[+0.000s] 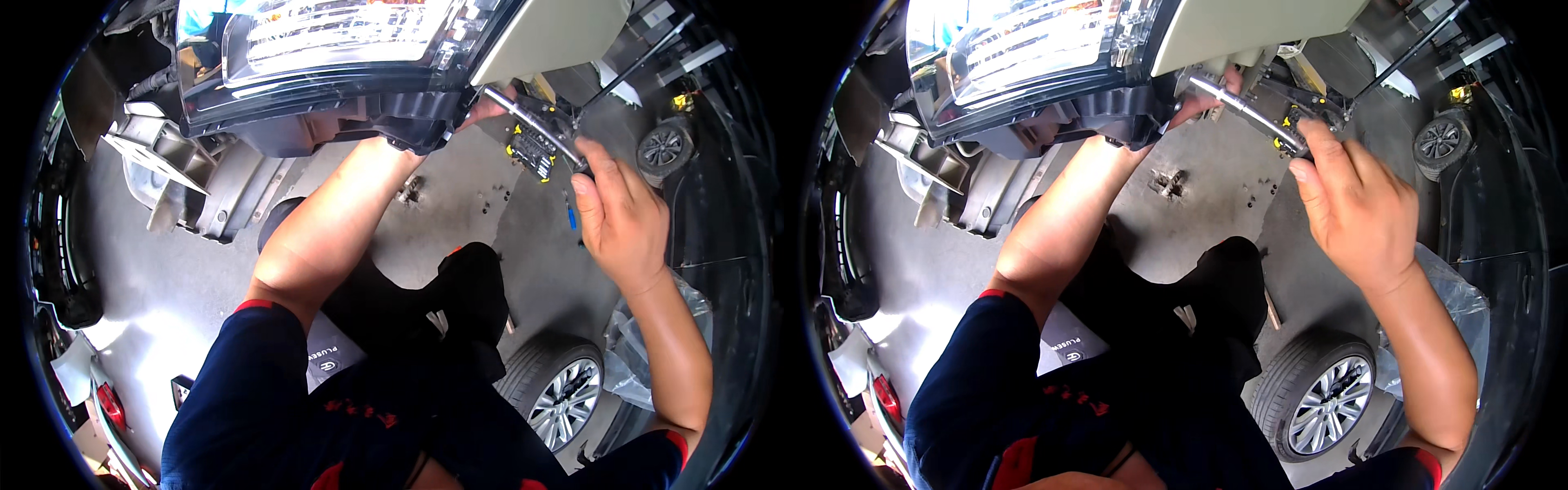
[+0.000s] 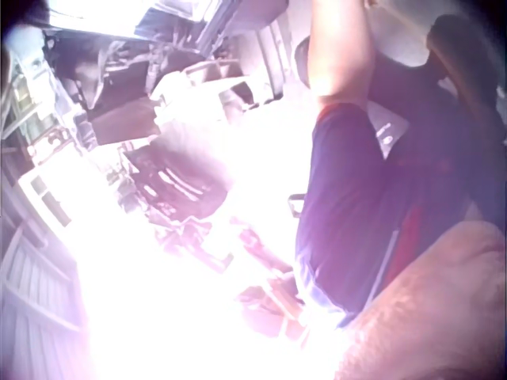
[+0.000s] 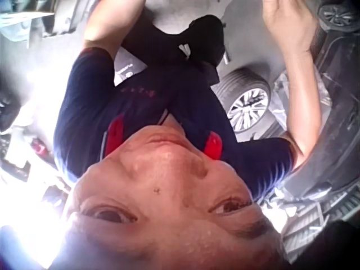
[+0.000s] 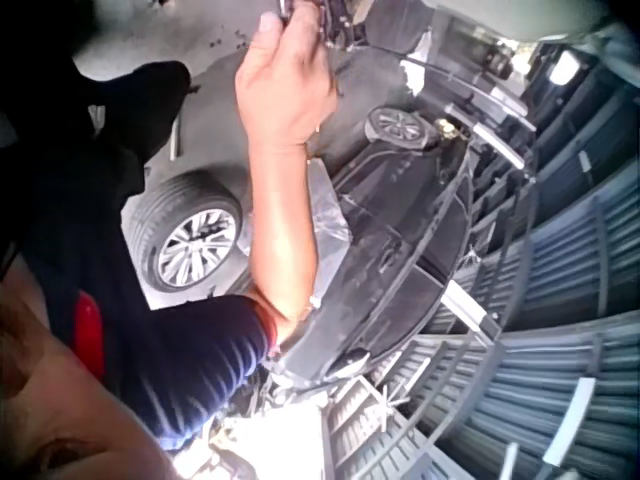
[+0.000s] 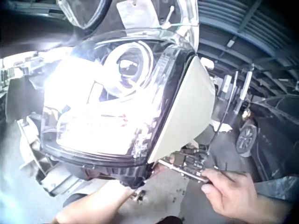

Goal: The person installs a car headlight assembly by fitting it onto the vehicle frame, then securing and tightening it using a screwdriver and a ratchet wrench.

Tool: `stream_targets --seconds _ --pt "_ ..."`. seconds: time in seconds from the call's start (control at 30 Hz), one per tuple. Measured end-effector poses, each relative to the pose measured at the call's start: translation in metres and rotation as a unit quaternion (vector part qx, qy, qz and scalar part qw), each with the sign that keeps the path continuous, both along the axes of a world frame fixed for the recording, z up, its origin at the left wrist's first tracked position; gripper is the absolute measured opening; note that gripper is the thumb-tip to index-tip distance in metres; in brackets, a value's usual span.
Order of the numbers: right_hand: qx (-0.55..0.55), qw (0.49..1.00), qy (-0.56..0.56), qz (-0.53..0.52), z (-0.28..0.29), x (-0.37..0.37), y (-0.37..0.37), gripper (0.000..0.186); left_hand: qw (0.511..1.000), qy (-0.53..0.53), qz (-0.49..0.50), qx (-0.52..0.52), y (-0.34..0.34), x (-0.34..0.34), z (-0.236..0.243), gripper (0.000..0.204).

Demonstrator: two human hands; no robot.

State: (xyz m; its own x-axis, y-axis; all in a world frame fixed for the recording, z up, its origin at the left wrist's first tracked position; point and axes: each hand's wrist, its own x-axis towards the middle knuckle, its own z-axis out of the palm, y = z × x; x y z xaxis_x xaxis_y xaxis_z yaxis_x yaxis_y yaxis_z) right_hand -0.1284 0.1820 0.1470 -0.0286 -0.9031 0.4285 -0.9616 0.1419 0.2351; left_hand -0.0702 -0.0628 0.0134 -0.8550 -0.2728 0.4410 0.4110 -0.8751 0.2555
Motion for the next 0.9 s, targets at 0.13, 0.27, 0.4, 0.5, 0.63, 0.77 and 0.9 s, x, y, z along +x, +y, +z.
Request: stream_targets --seconds 0.13,0.27,0.4,0.5,0.63,0.77,0.9 --pt "0.027 0.912 -0.407 -0.029 -0.004 -0.018 -0.002 0.035 1.0 0.009 -0.001 0.014 0.0 -0.003 0.0 0.057" --pt "0.171 0.517 -0.827 -0.14 0.015 -0.03 -0.003 0.052 0.999 0.016 -0.019 0.021 0.003 -0.004 0.003 0.057" --pt "0.062 0.903 -0.418 -0.08 0.013 -0.002 -0.009 0.039 0.999 0.012 -0.008 0.034 -0.004 0.001 -0.002 0.057" --pt "0.013 0.999 -0.039 0.012 0.004 0.008 0.001 0.036 0.998 0.022 -0.009 0.05 -0.007 0.002 -0.004 0.057" --pt "-0.017 0.99 -0.131 0.056 -0.016 -0.014 0.002 0.033 0.999 0.014 0.05 -0.014 -0.002 0.002 0.006 0.057" --pt "0.145 0.602 -0.78 -0.091 0.008 -0.027 0.002 0.03 0.988 0.004 0.111 -0.106 -0.003 -0.001 -0.004 0.053" --pt "0.179 0.58 -0.788 -0.11 0.023 -0.022 -0.009 0.034 0.984 -0.01 0.113 -0.139 -0.01 -0.002 -0.007 0.053"
